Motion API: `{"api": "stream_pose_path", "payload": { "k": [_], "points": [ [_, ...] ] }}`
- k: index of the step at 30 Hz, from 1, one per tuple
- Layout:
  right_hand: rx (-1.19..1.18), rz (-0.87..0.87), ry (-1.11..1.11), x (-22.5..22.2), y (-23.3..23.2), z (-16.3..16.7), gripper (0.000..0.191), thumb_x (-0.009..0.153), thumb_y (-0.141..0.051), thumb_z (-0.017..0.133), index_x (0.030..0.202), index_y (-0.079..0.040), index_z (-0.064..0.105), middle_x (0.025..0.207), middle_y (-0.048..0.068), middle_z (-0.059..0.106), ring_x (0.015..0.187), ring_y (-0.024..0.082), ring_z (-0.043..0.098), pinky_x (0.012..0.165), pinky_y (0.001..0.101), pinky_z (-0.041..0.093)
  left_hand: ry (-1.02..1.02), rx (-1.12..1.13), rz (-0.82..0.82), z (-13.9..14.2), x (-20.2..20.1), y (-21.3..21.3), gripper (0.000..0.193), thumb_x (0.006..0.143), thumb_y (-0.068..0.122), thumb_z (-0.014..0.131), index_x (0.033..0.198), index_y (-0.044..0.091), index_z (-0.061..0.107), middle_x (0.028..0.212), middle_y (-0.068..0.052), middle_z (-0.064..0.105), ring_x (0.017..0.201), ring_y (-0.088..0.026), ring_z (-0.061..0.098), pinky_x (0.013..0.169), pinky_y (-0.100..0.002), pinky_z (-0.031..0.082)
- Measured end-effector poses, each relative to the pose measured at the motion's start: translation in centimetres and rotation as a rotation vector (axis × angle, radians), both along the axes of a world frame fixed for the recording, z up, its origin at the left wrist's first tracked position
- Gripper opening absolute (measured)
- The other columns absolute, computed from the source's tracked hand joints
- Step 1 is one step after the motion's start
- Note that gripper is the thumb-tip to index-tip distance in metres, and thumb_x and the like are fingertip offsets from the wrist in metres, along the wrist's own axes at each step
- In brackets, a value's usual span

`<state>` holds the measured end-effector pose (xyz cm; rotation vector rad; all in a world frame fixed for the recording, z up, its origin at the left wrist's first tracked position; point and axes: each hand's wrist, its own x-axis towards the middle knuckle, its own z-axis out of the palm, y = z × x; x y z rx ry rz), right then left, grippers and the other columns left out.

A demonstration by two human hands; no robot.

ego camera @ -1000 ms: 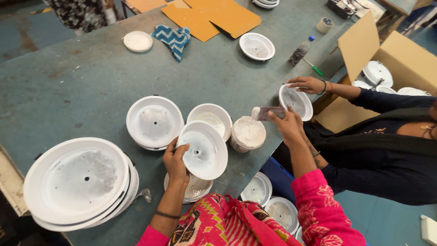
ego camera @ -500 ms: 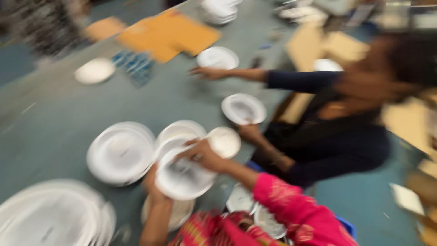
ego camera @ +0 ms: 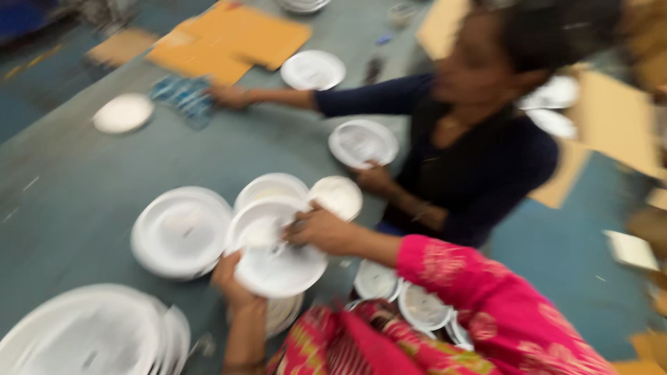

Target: The person repeatedly wipes the interior surfaces of white plastic bowl-like parts using a small rectangular tool. They handle the parts one at a time, rotating them to reach different areas, and place them into stacks on the table.

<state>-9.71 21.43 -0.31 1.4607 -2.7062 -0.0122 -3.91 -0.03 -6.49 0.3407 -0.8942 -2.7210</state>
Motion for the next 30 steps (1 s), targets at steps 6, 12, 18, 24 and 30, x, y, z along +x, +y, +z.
{"api": "stream_pose_path", "payload": {
  "k": [6,12,18,24,30],
  "points": [
    [-0.035,-0.023,-0.032,3.0,-1.3,1.6,0.05,0.08,-0.01,0.062,0.13,-0.011,0.068,0.12,-0.001,0.075,0.105,0.018,0.062,0.087,0.0415,0.039,-0.002,-0.152,0.152,1.9,0.7,0.2,0.057,0.074,0.004,0.061,0.128,-0.017,0.063,0.115,-0.021,0.071,0.097,-0.026,0.071,0.088,-0.034,0.057],
    [-0.108,-0.093,-0.165,4.8,-2.9,2.2,0.052,0.071,-0.009,0.069,0.122,-0.013,0.073,0.102,0.007,0.077,0.095,0.024,0.068,0.083,0.0434,0.043,0.042,-0.179,0.203,2.4,1.2,-0.1,0.055,0.076,0.001,0.061,0.128,-0.015,0.061,0.115,-0.022,0.07,0.098,-0.026,0.07,0.088,-0.034,0.057],
    [-0.496,-0.365,-0.456,4.2,-3.1,3.1,0.027,0.077,-0.017,0.071,0.103,-0.015,0.081,0.084,0.015,0.076,0.073,0.033,0.074,0.071,0.0419,0.058,0.08,-0.18,0.218,1.3,1.0,-1.2,0.054,0.081,0.004,0.059,0.132,-0.014,0.057,0.12,-0.022,0.068,0.105,-0.027,0.07,0.091,-0.036,0.058],
    [-0.726,-0.386,-0.409,2.9,-5.4,4.4,0.029,0.082,-0.017,0.072,0.109,-0.009,0.078,0.088,0.02,0.074,0.075,0.037,0.071,0.069,0.0456,0.056,0.077,-0.178,0.235,0.5,1.3,-0.5,0.045,0.099,0.012,0.058,0.138,-0.011,0.054,0.124,-0.021,0.067,0.107,-0.024,0.068,0.091,-0.035,0.056],
    [-0.658,-0.234,-0.289,1.9,-9.3,4.1,0.031,0.083,-0.008,0.067,0.113,-0.006,0.077,0.096,0.018,0.074,0.088,0.038,0.071,0.081,0.0462,0.055,0.133,-0.234,0.219,0.1,1.4,0.3,0.045,0.103,0.019,0.056,0.138,-0.008,0.054,0.124,-0.018,0.067,0.109,-0.022,0.067,0.094,-0.035,0.057]
  ]
}}
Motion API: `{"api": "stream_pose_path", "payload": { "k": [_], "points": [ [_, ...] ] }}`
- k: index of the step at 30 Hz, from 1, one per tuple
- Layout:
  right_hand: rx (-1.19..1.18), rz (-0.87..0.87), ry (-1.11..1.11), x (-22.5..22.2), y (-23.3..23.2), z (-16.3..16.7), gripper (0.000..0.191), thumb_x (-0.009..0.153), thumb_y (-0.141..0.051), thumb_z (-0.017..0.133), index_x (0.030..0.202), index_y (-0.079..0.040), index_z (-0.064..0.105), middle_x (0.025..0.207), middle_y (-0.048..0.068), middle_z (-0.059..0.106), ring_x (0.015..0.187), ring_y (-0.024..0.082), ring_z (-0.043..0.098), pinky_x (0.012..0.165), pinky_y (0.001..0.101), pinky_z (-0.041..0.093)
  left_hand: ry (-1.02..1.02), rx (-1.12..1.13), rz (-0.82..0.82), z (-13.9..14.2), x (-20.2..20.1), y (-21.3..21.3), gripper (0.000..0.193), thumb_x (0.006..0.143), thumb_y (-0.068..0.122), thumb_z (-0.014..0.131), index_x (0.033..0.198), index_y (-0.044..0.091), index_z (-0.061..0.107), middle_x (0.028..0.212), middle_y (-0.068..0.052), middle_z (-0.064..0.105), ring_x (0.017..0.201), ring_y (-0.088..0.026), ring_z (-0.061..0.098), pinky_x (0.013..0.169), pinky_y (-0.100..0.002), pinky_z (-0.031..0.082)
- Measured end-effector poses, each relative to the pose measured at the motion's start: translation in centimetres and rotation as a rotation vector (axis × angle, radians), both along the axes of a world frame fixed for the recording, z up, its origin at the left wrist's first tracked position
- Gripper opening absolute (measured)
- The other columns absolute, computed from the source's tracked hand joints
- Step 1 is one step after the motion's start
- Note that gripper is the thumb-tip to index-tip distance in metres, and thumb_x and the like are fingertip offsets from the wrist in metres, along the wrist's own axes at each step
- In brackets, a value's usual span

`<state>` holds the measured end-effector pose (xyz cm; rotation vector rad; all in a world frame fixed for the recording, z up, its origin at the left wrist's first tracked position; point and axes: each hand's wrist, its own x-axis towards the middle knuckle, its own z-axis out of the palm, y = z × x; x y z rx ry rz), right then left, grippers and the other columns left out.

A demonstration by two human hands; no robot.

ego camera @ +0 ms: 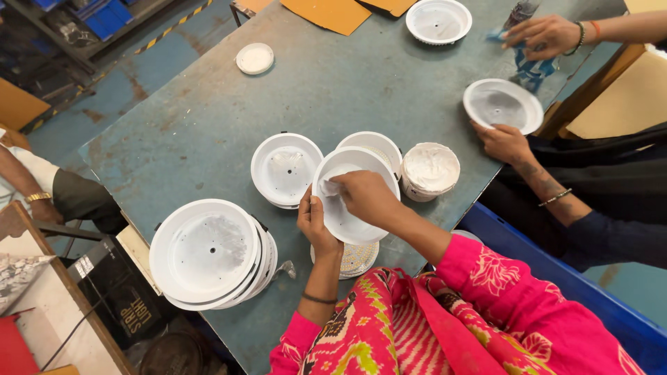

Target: The person repeatedly wipes the interior surfaces of white plastic bowl-like parts using a small rectangular tool. They handle the parts one at a time, rotating them to reach different areas, and place them into stacks on the table.

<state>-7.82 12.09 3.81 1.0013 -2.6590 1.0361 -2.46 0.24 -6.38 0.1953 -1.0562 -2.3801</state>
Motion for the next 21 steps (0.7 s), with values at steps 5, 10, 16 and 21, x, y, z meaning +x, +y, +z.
{"api": "stream_pose_path", "payload": {
  "k": [5,10,16,21],
  "points": [
    [-0.024,0.235,0.096,1.6,0.8,-0.9,0.023,0.081,-0.004,0.067,0.101,-0.005,0.077,0.095,0.014,0.076,0.091,0.036,0.07,0.083,0.0471,0.053,0.04,-0.062,-0.002,-0.2,-0.3,-0.5,0.043,0.106,0.019,0.055,0.138,-0.009,0.055,0.125,-0.019,0.066,0.11,-0.023,0.067,0.094,-0.036,0.056],
    [-0.006,0.186,0.082,1.2,1.5,-0.9,0.027,0.08,-0.002,0.066,0.105,-0.006,0.077,0.096,0.014,0.076,0.093,0.033,0.07,0.087,0.0454,0.052,0.089,-0.037,-0.037,-0.2,-0.4,-0.6,0.046,0.107,0.025,0.055,0.137,-0.009,0.056,0.124,-0.02,0.067,0.108,-0.024,0.067,0.093,-0.037,0.056],
    [-0.06,0.029,0.122,0.5,-0.7,-1.8,0.032,0.078,-0.003,0.065,0.109,-0.003,0.073,0.101,0.015,0.073,0.098,0.035,0.066,0.088,0.0447,0.05,0.112,-0.051,-0.044,-0.4,-0.4,-0.3,0.053,0.106,0.032,0.057,0.137,-0.01,0.054,0.124,-0.019,0.066,0.108,-0.022,0.067,0.094,-0.036,0.056],
    [0.087,0.184,0.167,2.7,-0.2,-2.8,0.031,0.081,-0.008,0.065,0.111,-0.008,0.071,0.105,0.009,0.072,0.107,0.03,0.064,0.102,0.0491,0.044,0.137,-0.064,-0.063,-0.4,-0.3,-0.8,0.055,0.107,0.033,0.057,0.136,-0.013,0.054,0.123,-0.022,0.067,0.106,-0.024,0.068,0.092,-0.037,0.056]
  ]
}}
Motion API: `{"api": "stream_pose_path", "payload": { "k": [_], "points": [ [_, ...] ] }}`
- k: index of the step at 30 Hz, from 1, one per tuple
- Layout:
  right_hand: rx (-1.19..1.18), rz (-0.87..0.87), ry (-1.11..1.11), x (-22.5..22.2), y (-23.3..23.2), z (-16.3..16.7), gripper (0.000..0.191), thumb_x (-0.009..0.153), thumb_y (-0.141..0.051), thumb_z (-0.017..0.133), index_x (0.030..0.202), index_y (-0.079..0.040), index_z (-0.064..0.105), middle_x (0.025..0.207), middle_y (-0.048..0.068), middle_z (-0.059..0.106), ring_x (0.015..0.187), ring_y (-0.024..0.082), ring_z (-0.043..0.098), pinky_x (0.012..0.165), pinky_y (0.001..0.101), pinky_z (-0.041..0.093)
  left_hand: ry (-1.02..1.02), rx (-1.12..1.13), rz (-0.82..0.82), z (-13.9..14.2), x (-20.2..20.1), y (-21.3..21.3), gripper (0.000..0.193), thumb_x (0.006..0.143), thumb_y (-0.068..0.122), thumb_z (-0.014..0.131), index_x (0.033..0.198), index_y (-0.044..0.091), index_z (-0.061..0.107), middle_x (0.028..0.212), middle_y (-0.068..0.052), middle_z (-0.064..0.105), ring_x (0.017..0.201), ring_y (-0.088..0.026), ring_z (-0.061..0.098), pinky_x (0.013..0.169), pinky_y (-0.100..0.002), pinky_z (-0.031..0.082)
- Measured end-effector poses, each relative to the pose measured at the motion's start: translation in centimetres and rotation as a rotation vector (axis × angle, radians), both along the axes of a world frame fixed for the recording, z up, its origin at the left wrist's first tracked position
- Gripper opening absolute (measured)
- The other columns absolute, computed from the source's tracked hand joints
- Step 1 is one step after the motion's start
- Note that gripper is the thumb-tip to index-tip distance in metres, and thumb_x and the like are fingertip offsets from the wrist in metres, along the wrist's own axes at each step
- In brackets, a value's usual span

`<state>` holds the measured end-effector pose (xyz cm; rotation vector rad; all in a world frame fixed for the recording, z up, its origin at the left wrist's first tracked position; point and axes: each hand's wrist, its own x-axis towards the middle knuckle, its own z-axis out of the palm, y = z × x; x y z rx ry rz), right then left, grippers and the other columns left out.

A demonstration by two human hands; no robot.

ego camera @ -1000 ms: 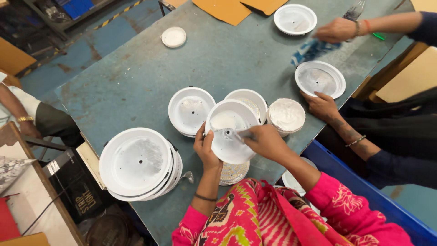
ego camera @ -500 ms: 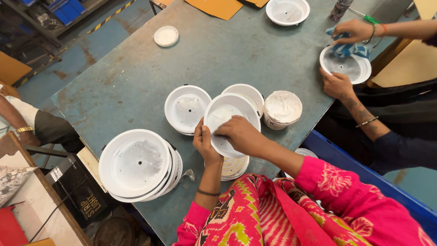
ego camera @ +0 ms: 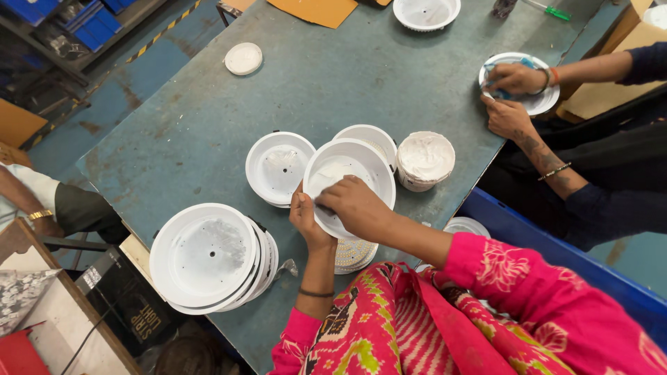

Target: The person repeatedly wipes the interior surfaces of white plastic bowl-like parts using a small rectangular tool. They handle the parts one at a time, rotating them to reach different areas, and place them into stacks on the table.

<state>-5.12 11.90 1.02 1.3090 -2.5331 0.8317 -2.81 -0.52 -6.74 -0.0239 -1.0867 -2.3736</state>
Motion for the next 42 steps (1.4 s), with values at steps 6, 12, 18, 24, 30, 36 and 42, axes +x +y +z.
{"api": "stream_pose_path", "payload": {
  "k": [6,12,18,24,30,36,42],
  "points": [
    [0.169,0.227,0.252,1.2,3.4,0.6,0.032,0.084,-0.011,0.061,0.115,-0.012,0.069,0.113,0.003,0.068,0.115,0.02,0.064,0.119,0.0662,0.024,-0.052,-0.084,-0.046,1.0,0.2,-1.1,0.052,0.105,0.031,0.055,0.135,-0.012,0.056,0.121,-0.022,0.068,0.105,-0.023,0.07,0.092,-0.034,0.057],
    [0.3,0.5,0.453,0.1,7.7,0.7,0.033,0.086,-0.015,0.061,0.117,-0.008,0.068,0.115,0.005,0.067,0.122,0.019,0.062,0.122,0.064,0.018,-0.197,-0.084,-0.29,1.9,-0.9,-3.0,0.046,0.104,0.025,0.057,0.131,-0.013,0.06,0.114,-0.019,0.071,0.097,-0.021,0.07,0.085,-0.031,0.057],
    [0.351,0.716,0.51,-2.0,10.5,1.1,0.037,0.085,-0.015,0.061,0.119,-0.003,0.067,0.119,0.01,0.067,0.124,0.024,0.061,0.12,0.0643,0.02,-0.336,-0.187,-0.491,2.5,-1.9,-4.1,0.04,0.099,0.021,0.058,0.123,-0.01,0.065,0.103,-0.016,0.073,0.084,-0.018,0.07,0.075,-0.029,0.057],
    [0.18,0.64,0.627,-5.9,10.0,3.0,0.043,0.087,-0.013,0.062,0.128,-0.003,0.067,0.123,0.011,0.067,0.125,0.026,0.062,0.124,0.0613,0.027,-0.365,-0.241,-0.594,2.5,-2.7,-3.2,0.037,0.097,0.021,0.066,0.118,-0.01,0.068,0.098,-0.012,0.072,0.079,-0.015,0.067,0.07,-0.027,0.055],
    [0.241,0.595,0.7,-7.2,9.7,3.1,0.044,0.084,-0.013,0.062,0.127,-0.004,0.068,0.128,0.01,0.067,0.127,0.027,0.062,0.125,0.0556,0.028,-0.384,-0.255,-0.618,3.3,-2.6,-2.8,0.044,0.093,0.021,0.067,0.122,-0.012,0.066,0.1,-0.015,0.074,0.081,-0.016,0.069,0.072,-0.028,0.056],
    [0.255,0.329,0.61,-4.2,11.4,1.6,0.048,0.082,-0.012,0.06,0.13,-0.006,0.066,0.131,0.009,0.068,0.127,0.023,0.063,0.124,0.0546,0.029,-0.343,-0.297,-0.512,4.5,-1.6,-3.4,0.047,0.092,0.018,0.066,0.126,-0.015,0.064,0.103,-0.019,0.074,0.084,-0.018,0.071,0.074,-0.028,0.057],
    [0.123,-0.016,0.367,0.5,10.3,-0.5,0.05,0.078,-0.007,0.066,0.128,-0.007,0.065,0.129,0.011,0.069,0.123,0.023,0.065,0.121,0.0562,0.03,-0.218,-0.291,-0.273,5.3,0.4,-2.9,0.046,0.092,0.012,0.063,0.129,-0.015,0.063,0.11,-0.02,0.073,0.094,-0.018,0.071,0.084,-0.028,0.057]
  ]
}}
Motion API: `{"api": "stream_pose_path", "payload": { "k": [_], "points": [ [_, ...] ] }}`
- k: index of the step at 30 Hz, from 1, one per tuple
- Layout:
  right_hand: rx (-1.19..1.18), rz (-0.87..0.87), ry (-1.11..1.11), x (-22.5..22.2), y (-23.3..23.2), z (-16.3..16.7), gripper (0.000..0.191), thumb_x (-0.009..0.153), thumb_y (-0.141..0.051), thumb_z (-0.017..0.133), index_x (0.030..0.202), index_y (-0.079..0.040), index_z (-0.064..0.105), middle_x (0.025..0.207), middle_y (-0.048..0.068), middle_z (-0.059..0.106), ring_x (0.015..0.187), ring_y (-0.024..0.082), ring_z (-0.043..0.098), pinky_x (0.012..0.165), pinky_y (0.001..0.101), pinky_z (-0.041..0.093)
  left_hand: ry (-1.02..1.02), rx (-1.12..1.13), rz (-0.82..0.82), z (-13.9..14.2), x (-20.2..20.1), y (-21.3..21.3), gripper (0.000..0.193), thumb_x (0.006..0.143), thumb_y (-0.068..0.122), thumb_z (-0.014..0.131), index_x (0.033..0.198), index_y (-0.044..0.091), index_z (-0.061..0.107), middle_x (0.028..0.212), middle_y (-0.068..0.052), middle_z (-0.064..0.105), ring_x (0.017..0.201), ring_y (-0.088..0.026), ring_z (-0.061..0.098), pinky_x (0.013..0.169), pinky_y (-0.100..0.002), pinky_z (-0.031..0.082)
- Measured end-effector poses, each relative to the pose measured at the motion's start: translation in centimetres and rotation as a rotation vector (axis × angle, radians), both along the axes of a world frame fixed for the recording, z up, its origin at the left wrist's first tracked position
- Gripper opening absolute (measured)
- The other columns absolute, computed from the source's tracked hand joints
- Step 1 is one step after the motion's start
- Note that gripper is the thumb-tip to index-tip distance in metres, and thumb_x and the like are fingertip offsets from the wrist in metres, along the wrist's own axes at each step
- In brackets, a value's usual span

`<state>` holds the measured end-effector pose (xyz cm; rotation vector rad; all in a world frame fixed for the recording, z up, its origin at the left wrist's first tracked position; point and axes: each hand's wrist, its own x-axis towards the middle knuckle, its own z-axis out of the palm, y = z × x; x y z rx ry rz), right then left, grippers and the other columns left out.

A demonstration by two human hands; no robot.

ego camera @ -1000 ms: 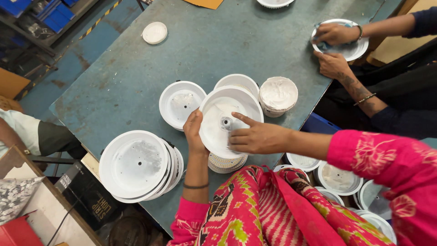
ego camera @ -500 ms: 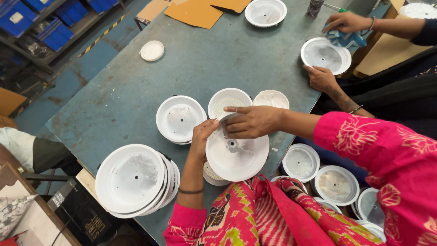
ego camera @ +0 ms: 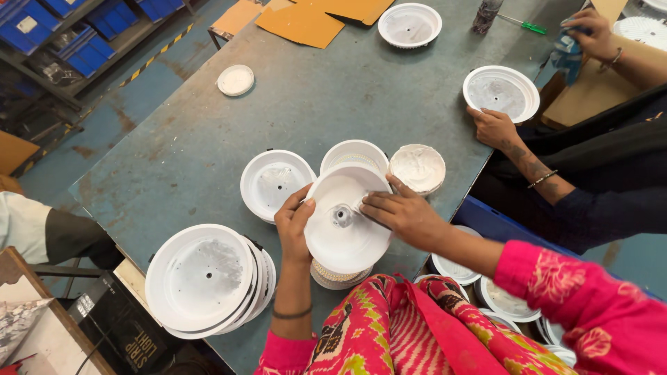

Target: The person repeatedly wipes the interior surfaces of white plastic bowl-like parts using a small rectangular tool. They handle the parts one at a time, rotating them to reach different areas, and place them into stacks on the table.

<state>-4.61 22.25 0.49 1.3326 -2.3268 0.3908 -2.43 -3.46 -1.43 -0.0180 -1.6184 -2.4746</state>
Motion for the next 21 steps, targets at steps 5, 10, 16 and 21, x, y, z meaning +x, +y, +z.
{"api": "stream_pose_path", "payload": {
  "k": [5,10,16,21],
  "points": [
    [-0.174,-0.184,-0.185,3.1,-2.1,-0.4,0.058,0.069,-0.001,0.072,0.126,-0.008,0.068,0.122,0.01,0.072,0.11,0.024,0.069,0.119,0.058,0.031,0.146,0.002,0.219,0.6,1.8,2.0,0.048,0.093,0.01,0.063,0.135,-0.016,0.06,0.113,-0.023,0.071,0.096,-0.02,0.069,0.085,-0.03,0.055],
    [-0.291,-0.264,-0.36,5.4,-5.0,0.6,0.048,0.075,-0.004,0.073,0.123,-0.003,0.068,0.11,0.013,0.073,0.104,0.03,0.069,0.118,0.0537,0.034,0.294,0.024,0.35,1.2,2.7,4.4,0.051,0.092,0.008,0.058,0.138,-0.014,0.054,0.127,-0.024,0.066,0.11,-0.024,0.068,0.098,-0.035,0.055],
    [-0.457,-0.299,-0.521,2.6,-4.2,3.4,0.029,0.081,-0.003,0.067,0.107,-0.006,0.079,0.09,0.017,0.075,0.082,0.037,0.068,0.105,0.0479,0.047,0.289,-0.056,0.435,1.4,2.6,4.7,0.051,0.096,0.009,0.056,0.141,-0.013,0.054,0.123,-0.024,0.067,0.107,-0.023,0.067,0.095,-0.035,0.054],
    [-0.504,-0.294,-0.365,-2.0,-6.8,4.8,0.03,0.085,-0.003,0.067,0.114,-0.001,0.073,0.099,0.019,0.073,0.094,0.039,0.066,0.095,0.0488,0.05,0.266,0.0,0.433,0.8,1.9,5.2,0.052,0.096,0.011,0.057,0.142,-0.012,0.053,0.121,-0.023,0.067,0.103,-0.024,0.067,0.09,-0.035,0.055]
  ]
}}
